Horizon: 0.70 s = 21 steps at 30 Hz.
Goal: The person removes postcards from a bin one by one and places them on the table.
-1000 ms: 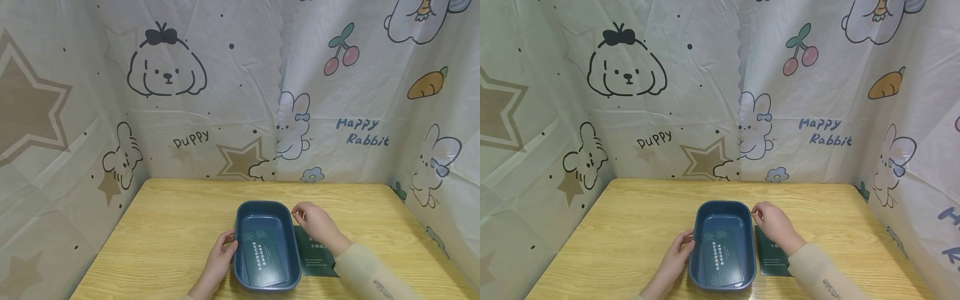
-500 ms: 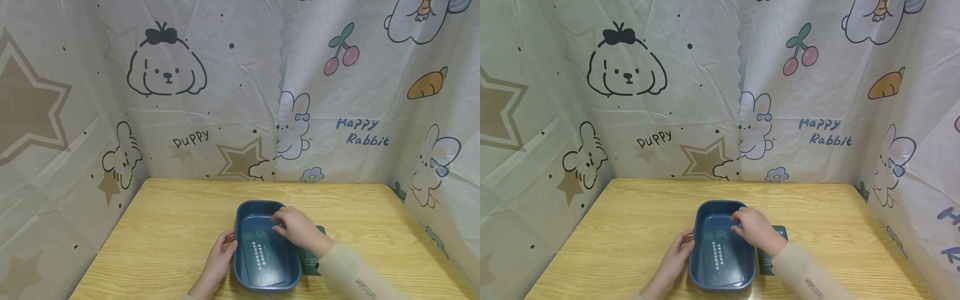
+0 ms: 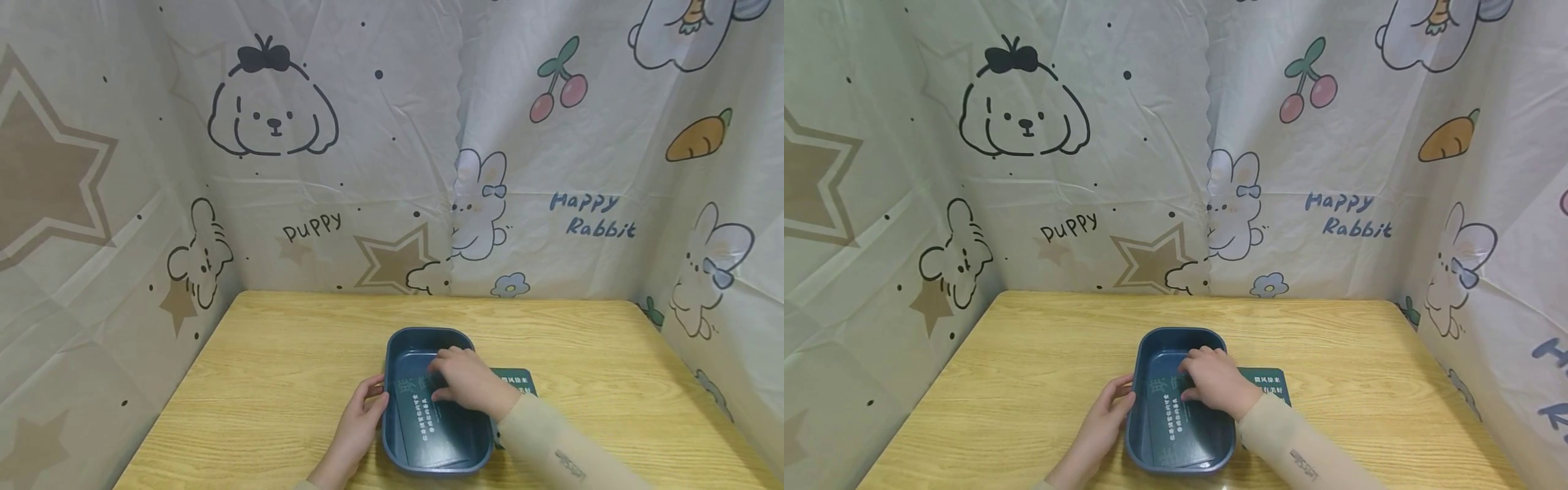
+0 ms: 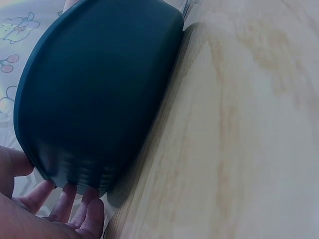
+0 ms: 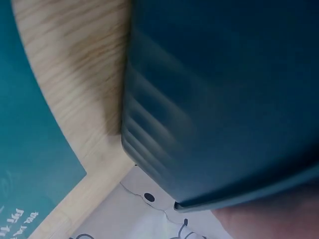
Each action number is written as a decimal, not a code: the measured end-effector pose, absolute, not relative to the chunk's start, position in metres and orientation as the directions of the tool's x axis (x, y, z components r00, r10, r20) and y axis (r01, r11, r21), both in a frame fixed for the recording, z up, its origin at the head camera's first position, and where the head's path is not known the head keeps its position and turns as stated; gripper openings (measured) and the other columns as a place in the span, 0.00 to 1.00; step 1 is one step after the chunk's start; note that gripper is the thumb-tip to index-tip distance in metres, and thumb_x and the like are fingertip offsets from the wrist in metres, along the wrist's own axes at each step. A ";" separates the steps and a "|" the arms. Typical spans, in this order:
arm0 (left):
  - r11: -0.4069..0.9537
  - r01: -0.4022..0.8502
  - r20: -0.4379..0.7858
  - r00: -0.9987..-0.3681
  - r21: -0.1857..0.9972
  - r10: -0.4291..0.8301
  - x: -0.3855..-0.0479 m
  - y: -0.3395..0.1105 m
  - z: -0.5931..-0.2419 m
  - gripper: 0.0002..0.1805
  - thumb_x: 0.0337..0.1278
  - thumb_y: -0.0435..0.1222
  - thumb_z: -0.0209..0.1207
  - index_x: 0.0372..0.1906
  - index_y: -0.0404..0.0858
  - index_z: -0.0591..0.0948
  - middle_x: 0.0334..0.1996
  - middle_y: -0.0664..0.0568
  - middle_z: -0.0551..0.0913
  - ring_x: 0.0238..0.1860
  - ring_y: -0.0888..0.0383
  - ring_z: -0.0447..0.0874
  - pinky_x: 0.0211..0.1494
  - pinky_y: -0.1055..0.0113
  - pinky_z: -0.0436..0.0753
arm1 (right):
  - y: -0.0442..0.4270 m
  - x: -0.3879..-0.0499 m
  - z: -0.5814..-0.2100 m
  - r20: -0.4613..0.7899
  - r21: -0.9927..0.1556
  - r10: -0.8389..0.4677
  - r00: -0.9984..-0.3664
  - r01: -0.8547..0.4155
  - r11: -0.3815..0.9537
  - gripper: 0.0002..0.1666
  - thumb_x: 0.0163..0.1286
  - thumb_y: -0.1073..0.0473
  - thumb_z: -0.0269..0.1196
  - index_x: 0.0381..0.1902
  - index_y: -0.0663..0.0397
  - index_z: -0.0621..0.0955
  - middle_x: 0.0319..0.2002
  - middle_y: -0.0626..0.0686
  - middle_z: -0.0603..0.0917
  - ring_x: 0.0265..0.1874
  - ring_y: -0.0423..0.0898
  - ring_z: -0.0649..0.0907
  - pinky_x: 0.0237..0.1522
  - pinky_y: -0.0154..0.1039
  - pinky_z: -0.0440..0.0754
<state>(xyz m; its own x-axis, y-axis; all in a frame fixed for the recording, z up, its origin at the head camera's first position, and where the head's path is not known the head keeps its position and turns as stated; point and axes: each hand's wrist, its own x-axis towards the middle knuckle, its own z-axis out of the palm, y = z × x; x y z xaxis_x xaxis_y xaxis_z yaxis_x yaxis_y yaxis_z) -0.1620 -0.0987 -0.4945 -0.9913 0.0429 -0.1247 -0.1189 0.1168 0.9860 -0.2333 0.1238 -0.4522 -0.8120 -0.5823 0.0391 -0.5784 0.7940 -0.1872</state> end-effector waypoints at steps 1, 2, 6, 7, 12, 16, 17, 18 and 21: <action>0.117 -0.119 -0.125 -0.991 0.986 0.043 -0.162 -0.099 -0.494 0.25 0.80 0.40 0.50 0.74 0.36 0.68 0.64 0.37 0.73 0.66 0.40 0.77 0.62 0.49 0.84 | 0.123 -0.233 -0.452 0.032 -0.188 -0.581 -0.813 -0.576 0.795 0.24 0.58 0.48 0.78 0.49 0.52 0.88 0.47 0.51 0.87 0.47 0.49 0.82 0.53 0.51 0.81; 0.117 -0.119 -0.125 -0.991 0.986 0.043 -0.162 -0.099 -0.494 0.25 0.80 0.40 0.50 0.74 0.36 0.68 0.64 0.36 0.73 0.66 0.40 0.77 0.62 0.49 0.84 | 0.123 -0.233 -0.452 0.025 -0.188 -0.579 -0.815 -0.573 0.798 0.24 0.58 0.48 0.78 0.50 0.52 0.88 0.47 0.52 0.87 0.47 0.49 0.82 0.53 0.51 0.81; 0.114 -0.117 -0.123 -0.991 0.987 0.043 -0.162 -0.099 -0.494 0.25 0.80 0.40 0.50 0.74 0.36 0.68 0.64 0.36 0.73 0.66 0.40 0.77 0.61 0.50 0.84 | 0.122 -0.233 -0.454 0.012 -0.183 -0.572 -0.820 -0.564 0.805 0.26 0.57 0.47 0.78 0.50 0.52 0.88 0.49 0.52 0.87 0.49 0.51 0.82 0.54 0.51 0.81; 0.113 -0.117 -0.122 -0.992 0.987 0.043 -0.162 -0.099 -0.494 0.25 0.80 0.40 0.51 0.74 0.36 0.68 0.64 0.36 0.73 0.66 0.40 0.77 0.61 0.50 0.84 | 0.122 -0.234 -0.455 0.012 -0.182 -0.570 -0.821 -0.563 0.807 0.26 0.57 0.47 0.79 0.50 0.53 0.88 0.49 0.52 0.87 0.49 0.51 0.82 0.53 0.51 0.81; 0.111 -0.118 -0.124 -0.991 0.987 0.043 -0.162 -0.099 -0.495 0.25 0.80 0.40 0.51 0.74 0.36 0.68 0.64 0.36 0.73 0.65 0.40 0.77 0.61 0.50 0.84 | 0.122 -0.234 -0.458 0.018 -0.164 -0.569 -0.822 -0.564 0.810 0.27 0.56 0.46 0.79 0.50 0.53 0.88 0.49 0.52 0.87 0.49 0.51 0.82 0.51 0.50 0.81; 0.108 -0.114 -0.119 -0.992 0.988 0.044 -0.162 -0.099 -0.495 0.25 0.80 0.40 0.51 0.74 0.36 0.68 0.64 0.37 0.73 0.65 0.40 0.78 0.60 0.51 0.84 | 0.121 -0.234 -0.460 0.005 -0.147 -0.560 -0.828 -0.555 0.819 0.27 0.55 0.46 0.79 0.50 0.52 0.88 0.50 0.52 0.87 0.51 0.51 0.82 0.51 0.49 0.80; 0.106 -0.112 -0.117 -0.992 0.988 0.044 -0.161 -0.099 -0.495 0.25 0.80 0.40 0.51 0.73 0.35 0.68 0.64 0.37 0.73 0.65 0.41 0.78 0.60 0.51 0.84 | 0.121 -0.235 -0.460 -0.001 -0.145 -0.557 -0.831 -0.551 0.822 0.27 0.55 0.46 0.79 0.50 0.51 0.88 0.50 0.52 0.87 0.51 0.51 0.82 0.50 0.49 0.80; 0.103 -0.109 -0.114 -0.993 0.989 0.044 -0.161 -0.099 -0.495 0.25 0.80 0.39 0.51 0.73 0.35 0.69 0.63 0.37 0.73 0.65 0.41 0.78 0.60 0.51 0.84 | 0.120 -0.235 -0.460 -0.007 -0.144 -0.553 -0.833 -0.547 0.825 0.27 0.55 0.46 0.80 0.50 0.51 0.88 0.50 0.52 0.87 0.51 0.51 0.82 0.50 0.48 0.79; 0.101 -0.106 -0.111 -0.993 0.989 0.044 -0.161 -0.099 -0.495 0.25 0.80 0.39 0.51 0.73 0.35 0.69 0.63 0.37 0.74 0.64 0.41 0.78 0.61 0.51 0.84 | 0.120 -0.235 -0.460 -0.021 -0.139 -0.546 -0.838 -0.538 0.831 0.27 0.55 0.47 0.80 0.50 0.51 0.89 0.51 0.52 0.87 0.51 0.51 0.82 0.49 0.48 0.79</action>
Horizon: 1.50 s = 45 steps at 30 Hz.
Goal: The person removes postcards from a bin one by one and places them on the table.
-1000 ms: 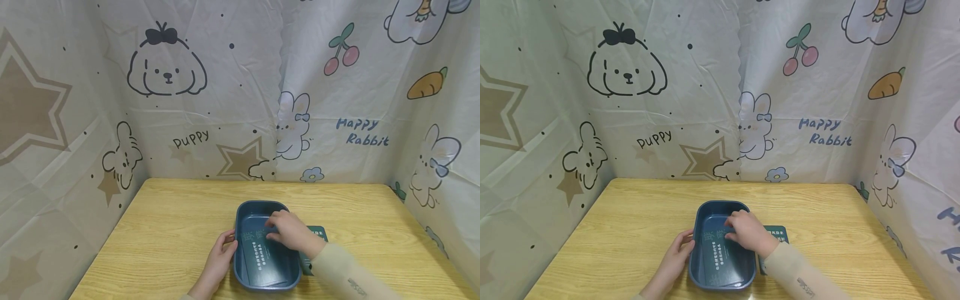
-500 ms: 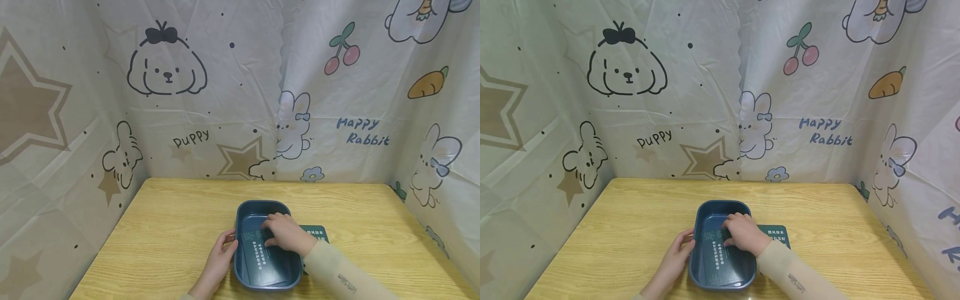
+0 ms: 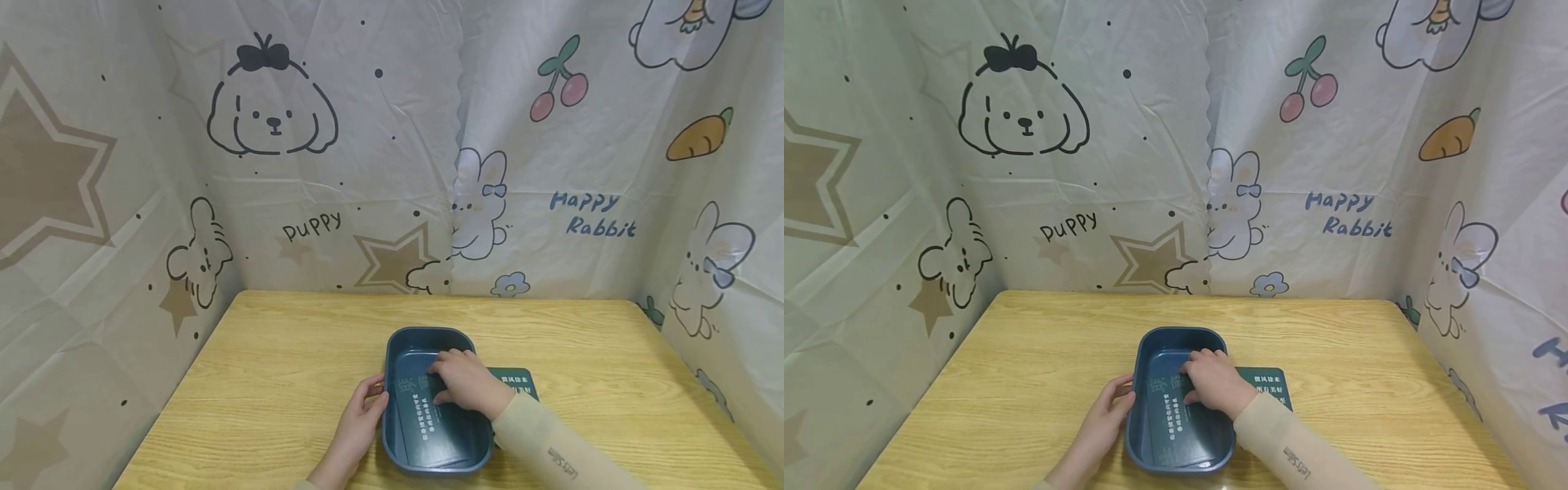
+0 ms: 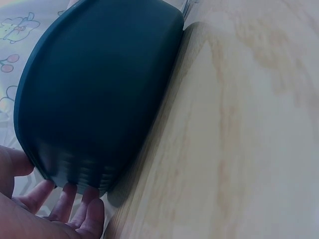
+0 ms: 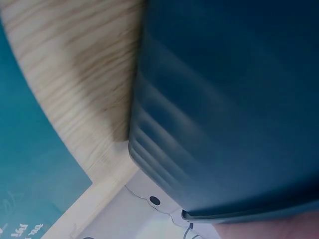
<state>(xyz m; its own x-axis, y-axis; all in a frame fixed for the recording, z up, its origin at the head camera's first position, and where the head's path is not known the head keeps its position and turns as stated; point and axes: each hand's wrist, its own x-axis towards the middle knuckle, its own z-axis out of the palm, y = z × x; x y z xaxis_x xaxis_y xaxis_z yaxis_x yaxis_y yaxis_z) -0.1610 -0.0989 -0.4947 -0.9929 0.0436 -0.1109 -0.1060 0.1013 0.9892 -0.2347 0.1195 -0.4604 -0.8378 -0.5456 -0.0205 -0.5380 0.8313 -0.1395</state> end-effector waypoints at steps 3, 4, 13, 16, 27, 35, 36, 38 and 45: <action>0.104 -0.108 -0.113 -0.993 0.989 0.044 -0.161 -0.099 -0.494 0.25 0.80 0.40 0.51 0.73 0.36 0.69 0.64 0.37 0.73 0.64 0.42 0.78 0.61 0.51 0.84 | 0.119 -0.235 -0.460 -0.027 -0.133 -0.541 -0.841 -0.533 0.835 0.27 0.55 0.47 0.80 0.50 0.51 0.89 0.50 0.52 0.87 0.51 0.51 0.82 0.48 0.47 0.79; 0.105 -0.109 -0.115 -0.992 0.988 0.044 -0.161 -0.099 -0.495 0.25 0.80 0.40 0.51 0.73 0.36 0.69 0.64 0.37 0.73 0.64 0.42 0.78 0.61 0.50 0.84 | 0.119 -0.235 -0.460 -0.028 -0.131 -0.540 -0.841 -0.532 0.836 0.27 0.55 0.47 0.80 0.50 0.51 0.89 0.50 0.52 0.87 0.51 0.51 0.82 0.48 0.47 0.79; 0.104 -0.111 -0.116 -0.992 0.988 0.044 -0.163 -0.099 -0.497 0.25 0.80 0.40 0.51 0.74 0.36 0.68 0.64 0.37 0.74 0.63 0.43 0.79 0.60 0.52 0.85 | 0.119 -0.235 -0.459 -0.019 -0.135 -0.537 -0.843 -0.530 0.837 0.28 0.53 0.46 0.81 0.50 0.51 0.88 0.49 0.51 0.87 0.48 0.49 0.82 0.46 0.45 0.78; 0.101 -0.112 -0.117 -0.992 0.988 0.044 -0.163 -0.099 -0.497 0.25 0.80 0.40 0.51 0.74 0.36 0.68 0.64 0.37 0.73 0.63 0.43 0.79 0.60 0.51 0.85 | 0.119 -0.235 -0.460 -0.018 -0.132 -0.535 -0.845 -0.528 0.839 0.28 0.53 0.46 0.81 0.50 0.51 0.88 0.49 0.51 0.86 0.48 0.49 0.82 0.45 0.45 0.77; 0.080 -0.099 -0.104 -0.993 0.992 0.052 -0.162 -0.099 -0.497 0.25 0.80 0.39 0.51 0.73 0.34 0.68 0.64 0.36 0.73 0.63 0.43 0.79 0.59 0.53 0.85 | 0.119 -0.235 -0.460 -0.010 -0.144 -0.533 -0.846 -0.526 0.838 0.28 0.53 0.47 0.81 0.49 0.50 0.85 0.46 0.49 0.85 0.45 0.47 0.81 0.45 0.45 0.78; 0.082 -0.090 -0.095 -0.994 0.993 0.059 -0.162 -0.099 -0.499 0.24 0.80 0.38 0.51 0.73 0.34 0.68 0.63 0.35 0.73 0.63 0.42 0.79 0.57 0.55 0.85 | 0.121 -0.235 -0.461 0.006 -0.171 -0.539 -0.842 -0.532 0.829 0.28 0.53 0.48 0.81 0.48 0.48 0.82 0.44 0.49 0.85 0.43 0.46 0.80 0.47 0.46 0.79; 0.084 -0.089 -0.094 -0.994 0.993 0.057 -0.162 -0.099 -0.499 0.24 0.80 0.38 0.51 0.73 0.34 0.68 0.63 0.35 0.74 0.63 0.43 0.79 0.57 0.55 0.85 | 0.121 -0.235 -0.461 0.009 -0.175 -0.540 -0.841 -0.533 0.828 0.28 0.52 0.48 0.81 0.48 0.48 0.82 0.44 0.48 0.84 0.43 0.46 0.80 0.46 0.46 0.79; 0.085 -0.083 -0.088 -0.995 0.993 0.055 -0.162 -0.099 -0.499 0.24 0.80 0.37 0.51 0.73 0.33 0.69 0.63 0.35 0.74 0.62 0.42 0.79 0.57 0.54 0.85 | 0.121 -0.236 -0.462 0.015 -0.185 -0.541 -0.841 -0.534 0.825 0.27 0.53 0.49 0.81 0.47 0.48 0.81 0.43 0.48 0.84 0.43 0.46 0.80 0.46 0.47 0.79; 0.082 -0.071 -0.076 -0.995 0.994 0.057 -0.164 -0.099 -0.502 0.24 0.80 0.37 0.51 0.72 0.32 0.68 0.63 0.34 0.74 0.62 0.41 0.79 0.58 0.53 0.85 | 0.122 -0.239 -0.460 0.073 -0.221 -0.546 -0.834 -0.548 0.807 0.17 0.60 0.57 0.77 0.43 0.48 0.82 0.40 0.48 0.85 0.42 0.47 0.82 0.49 0.49 0.83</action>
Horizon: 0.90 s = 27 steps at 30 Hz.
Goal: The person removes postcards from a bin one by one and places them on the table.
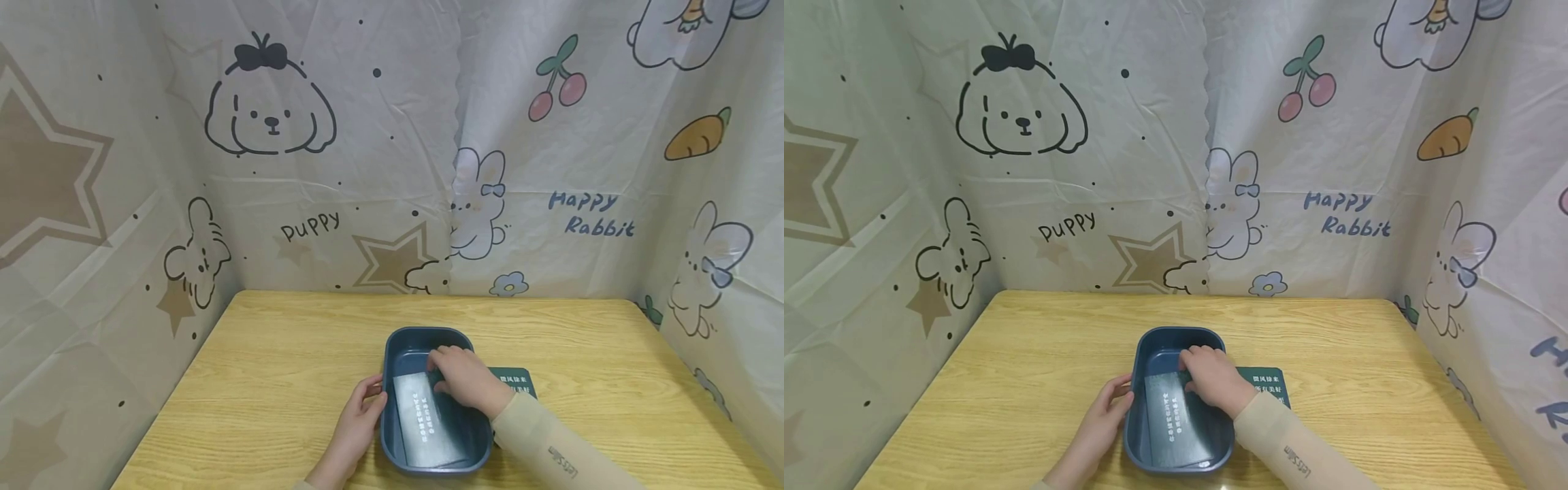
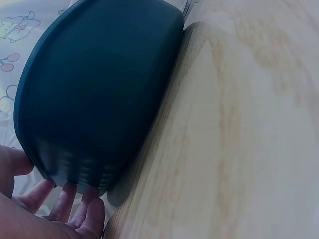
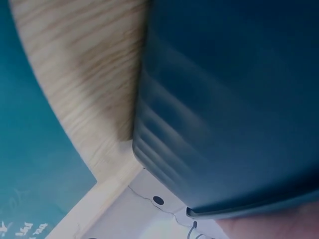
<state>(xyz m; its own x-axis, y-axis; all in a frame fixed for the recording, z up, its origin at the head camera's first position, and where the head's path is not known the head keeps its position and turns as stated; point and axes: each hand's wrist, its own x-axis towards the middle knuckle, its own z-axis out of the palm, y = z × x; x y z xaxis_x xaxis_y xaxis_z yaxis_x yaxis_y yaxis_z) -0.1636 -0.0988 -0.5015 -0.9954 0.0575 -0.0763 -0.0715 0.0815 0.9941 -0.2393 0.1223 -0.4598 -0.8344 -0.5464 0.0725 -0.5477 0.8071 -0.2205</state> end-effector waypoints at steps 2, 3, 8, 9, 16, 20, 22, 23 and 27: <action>0.085 -0.072 -0.077 -0.995 0.994 0.057 -0.164 -0.099 -0.502 0.24 0.80 0.37 0.51 0.73 0.32 0.68 0.63 0.34 0.74 0.63 0.41 0.79 0.59 0.53 0.85 | 0.123 -0.240 -0.458 0.088 -0.230 -0.555 -0.827 -0.559 0.797 0.14 0.61 0.59 0.76 0.41 0.49 0.82 0.39 0.48 0.85 0.41 0.47 0.83 0.49 0.49 0.84; 0.085 -0.074 -0.079 -0.995 0.994 0.057 -0.164 -0.099 -0.502 0.24 0.80 0.37 0.51 0.73 0.32 0.68 0.63 0.34 0.74 0.63 0.41 0.79 0.59 0.53 0.85 | 0.123 -0.241 -0.457 0.094 -0.237 -0.560 -0.823 -0.565 0.791 0.14 0.61 0.60 0.76 0.41 0.49 0.82 0.39 0.48 0.85 0.41 0.47 0.83 0.49 0.49 0.84; 0.079 -0.075 -0.081 -0.995 0.994 0.063 -0.164 -0.100 -0.502 0.24 0.80 0.37 0.51 0.73 0.32 0.68 0.63 0.34 0.73 0.63 0.42 0.79 0.59 0.52 0.85 | 0.127 -0.242 -0.450 0.087 -0.304 -0.569 -0.818 -0.566 0.767 0.13 0.62 0.63 0.75 0.41 0.51 0.83 0.39 0.48 0.85 0.41 0.46 0.83 0.49 0.47 0.85; 0.079 -0.075 -0.081 -0.995 0.994 0.064 -0.164 -0.100 -0.501 0.24 0.80 0.37 0.51 0.73 0.32 0.68 0.63 0.34 0.73 0.63 0.42 0.79 0.59 0.52 0.84 | 0.128 -0.243 -0.449 0.078 -0.325 -0.566 -0.820 -0.558 0.763 0.12 0.62 0.64 0.75 0.41 0.51 0.83 0.39 0.48 0.85 0.41 0.45 0.83 0.49 0.46 0.85; 0.109 -0.105 -0.111 -0.993 0.988 0.043 -0.163 -0.099 -0.498 0.25 0.79 0.41 0.52 0.73 0.35 0.69 0.64 0.37 0.74 0.64 0.42 0.78 0.63 0.49 0.83 | 0.135 -0.248 -0.437 0.034 -0.502 -0.567 -0.823 -0.505 0.702 0.10 0.66 0.65 0.71 0.44 0.51 0.85 0.41 0.46 0.84 0.41 0.42 0.80 0.47 0.43 0.84; 0.113 -0.120 -0.125 -0.992 0.986 0.036 -0.163 -0.099 -0.498 0.25 0.79 0.43 0.53 0.73 0.37 0.69 0.64 0.38 0.74 0.64 0.43 0.79 0.62 0.50 0.84 | 0.140 -0.250 -0.431 0.028 -0.563 -0.585 -0.810 -0.497 0.661 0.09 0.69 0.63 0.69 0.46 0.48 0.85 0.39 0.44 0.84 0.38 0.39 0.79 0.44 0.38 0.82; 0.112 -0.131 -0.136 -0.990 0.985 0.036 -0.163 -0.099 -0.497 0.26 0.79 0.43 0.52 0.73 0.37 0.69 0.64 0.38 0.74 0.64 0.43 0.79 0.61 0.50 0.84 | 0.142 -0.250 -0.429 0.020 -0.585 -0.588 -0.808 -0.487 0.649 0.09 0.71 0.62 0.68 0.47 0.46 0.85 0.38 0.43 0.83 0.37 0.39 0.78 0.42 0.36 0.81; 0.112 -0.137 -0.141 -0.989 0.984 0.035 -0.163 -0.099 -0.497 0.26 0.79 0.43 0.52 0.73 0.38 0.69 0.65 0.38 0.74 0.64 0.43 0.78 0.61 0.50 0.84 | 0.143 -0.249 -0.428 0.014 -0.592 -0.586 -0.810 -0.479 0.648 0.08 0.71 0.61 0.68 0.47 0.45 0.85 0.37 0.42 0.82 0.36 0.39 0.78 0.41 0.35 0.80; 0.112 -0.142 -0.147 -0.988 0.984 0.039 -0.163 -0.099 -0.497 0.26 0.80 0.44 0.52 0.74 0.37 0.69 0.65 0.37 0.73 0.65 0.41 0.77 0.63 0.48 0.84 | 0.146 -0.248 -0.424 0.003 -0.619 -0.580 -0.814 -0.457 0.639 0.07 0.73 0.59 0.67 0.47 0.44 0.84 0.34 0.42 0.80 0.34 0.39 0.77 0.37 0.33 0.78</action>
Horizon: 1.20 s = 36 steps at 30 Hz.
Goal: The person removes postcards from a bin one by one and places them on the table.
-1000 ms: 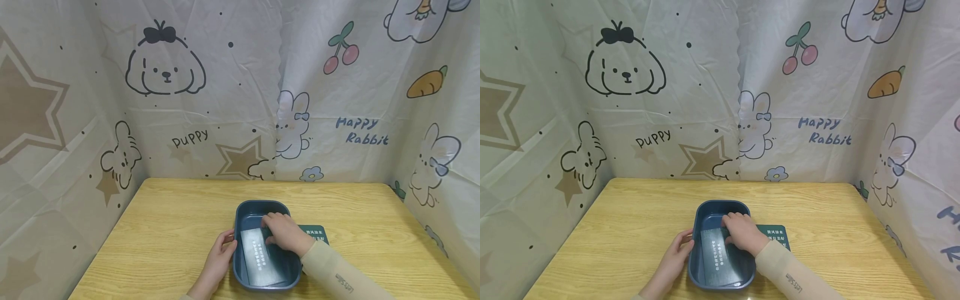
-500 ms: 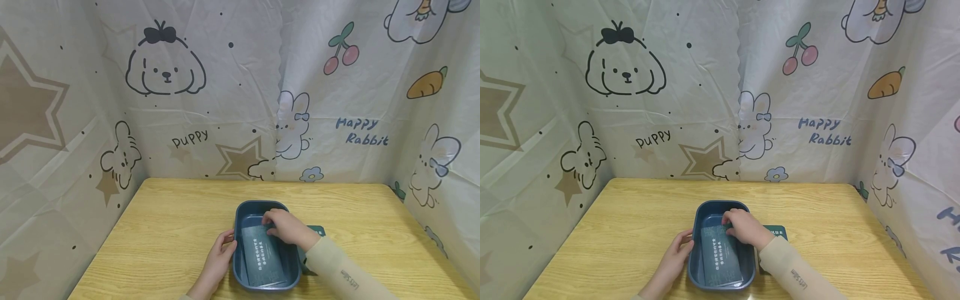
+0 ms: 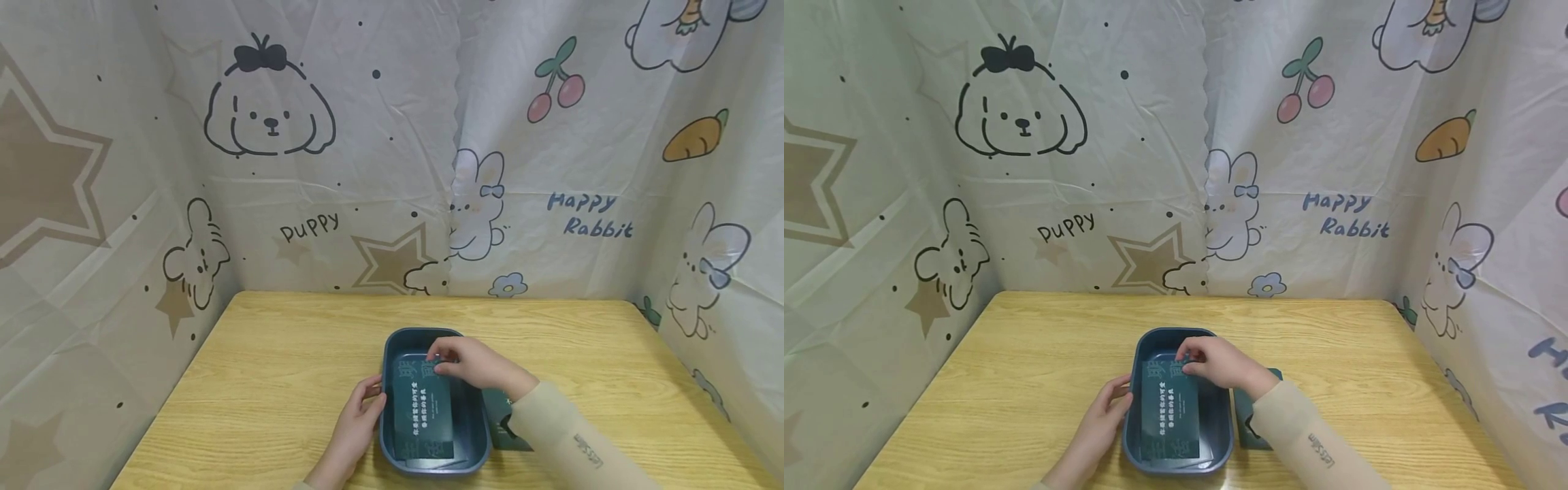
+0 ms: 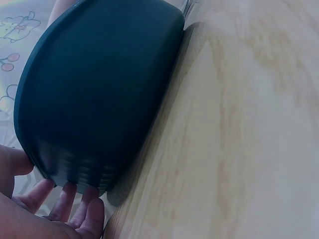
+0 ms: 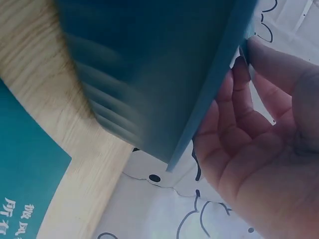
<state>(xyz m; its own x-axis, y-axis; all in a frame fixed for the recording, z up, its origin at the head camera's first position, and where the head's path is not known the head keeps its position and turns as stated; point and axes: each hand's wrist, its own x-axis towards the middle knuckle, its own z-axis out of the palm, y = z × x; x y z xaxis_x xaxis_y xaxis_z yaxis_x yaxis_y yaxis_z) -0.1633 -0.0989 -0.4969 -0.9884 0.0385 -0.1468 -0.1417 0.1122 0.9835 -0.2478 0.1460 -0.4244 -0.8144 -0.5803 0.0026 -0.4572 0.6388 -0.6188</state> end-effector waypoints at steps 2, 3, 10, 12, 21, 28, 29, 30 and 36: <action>0.112 -0.142 -0.148 -0.988 0.983 0.038 -0.163 -0.099 -0.497 0.26 0.80 0.44 0.52 0.74 0.38 0.68 0.65 0.37 0.73 0.66 0.40 0.77 0.63 0.48 0.83 | 0.147 -0.247 -0.424 -0.005 -0.638 -0.573 -0.819 -0.439 0.633 0.06 0.73 0.58 0.66 0.47 0.45 0.84 0.34 0.43 0.80 0.34 0.40 0.77 0.37 0.33 0.78; 0.111 -0.140 -0.145 -0.989 0.984 0.040 -0.163 -0.099 -0.496 0.26 0.80 0.43 0.52 0.74 0.37 0.68 0.65 0.37 0.73 0.65 0.40 0.77 0.63 0.48 0.83 | 0.148 -0.247 -0.423 -0.005 -0.650 -0.573 -0.820 -0.432 0.625 0.06 0.73 0.58 0.66 0.46 0.46 0.84 0.34 0.44 0.81 0.34 0.40 0.77 0.36 0.34 0.78; 0.111 -0.124 -0.129 -0.991 0.986 0.044 -0.163 -0.100 -0.497 0.26 0.80 0.42 0.52 0.73 0.36 0.69 0.64 0.36 0.74 0.64 0.42 0.78 0.60 0.50 0.85 | 0.155 -0.249 -0.424 0.023 -0.706 -0.547 -0.837 -0.401 0.584 0.04 0.75 0.56 0.64 0.43 0.48 0.82 0.34 0.44 0.84 0.35 0.42 0.81 0.39 0.35 0.80; 0.112 -0.124 -0.130 -0.991 0.986 0.042 -0.163 -0.100 -0.497 0.26 0.80 0.41 0.52 0.74 0.36 0.68 0.64 0.36 0.74 0.64 0.41 0.78 0.61 0.49 0.84 | 0.158 -0.250 -0.423 0.036 -0.730 -0.519 -0.854 -0.377 0.570 0.04 0.76 0.56 0.63 0.44 0.48 0.82 0.34 0.45 0.84 0.36 0.47 0.83 0.39 0.37 0.81; 0.111 -0.117 -0.123 -0.991 0.987 0.048 -0.164 -0.100 -0.497 0.26 0.80 0.41 0.51 0.74 0.36 0.68 0.64 0.37 0.73 0.64 0.41 0.78 0.62 0.49 0.84 | 0.184 -0.249 -0.409 0.072 -0.796 -0.371 -0.926 -0.278 0.538 0.09 0.78 0.58 0.60 0.51 0.53 0.83 0.38 0.49 0.86 0.39 0.48 0.83 0.45 0.44 0.82; 0.108 -0.110 -0.115 -0.992 0.988 0.044 -0.163 -0.100 -0.498 0.26 0.80 0.41 0.52 0.74 0.37 0.69 0.65 0.37 0.74 0.64 0.42 0.79 0.61 0.51 0.84 | 0.210 -0.250 -0.399 0.098 -0.800 -0.327 -0.940 -0.270 0.537 0.12 0.79 0.56 0.60 0.52 0.56 0.83 0.43 0.52 0.86 0.42 0.47 0.83 0.49 0.45 0.83; 0.108 -0.108 -0.113 -0.993 0.988 0.044 -0.163 -0.100 -0.498 0.26 0.79 0.41 0.52 0.74 0.37 0.69 0.65 0.37 0.74 0.64 0.43 0.79 0.61 0.51 0.84 | 0.213 -0.250 -0.397 0.095 -0.799 -0.322 -0.942 -0.266 0.539 0.12 0.79 0.55 0.60 0.52 0.56 0.83 0.43 0.52 0.86 0.42 0.47 0.83 0.49 0.45 0.83; 0.107 -0.104 -0.109 -0.993 0.989 0.044 -0.163 -0.100 -0.498 0.25 0.79 0.41 0.52 0.73 0.36 0.69 0.64 0.37 0.74 0.64 0.43 0.79 0.60 0.51 0.84 | 0.217 -0.250 -0.396 0.090 -0.798 -0.318 -0.944 -0.260 0.544 0.13 0.79 0.55 0.60 0.52 0.56 0.83 0.43 0.52 0.87 0.43 0.47 0.83 0.50 0.45 0.83; 0.095 -0.091 -0.095 -0.994 0.991 0.046 -0.162 -0.100 -0.499 0.25 0.79 0.39 0.52 0.73 0.35 0.69 0.63 0.36 0.74 0.63 0.43 0.79 0.59 0.53 0.85 | 0.234 -0.248 -0.389 0.048 -0.798 -0.329 -0.943 -0.234 0.556 0.16 0.80 0.53 0.59 0.55 0.57 0.82 0.48 0.53 0.86 0.46 0.47 0.82 0.51 0.44 0.82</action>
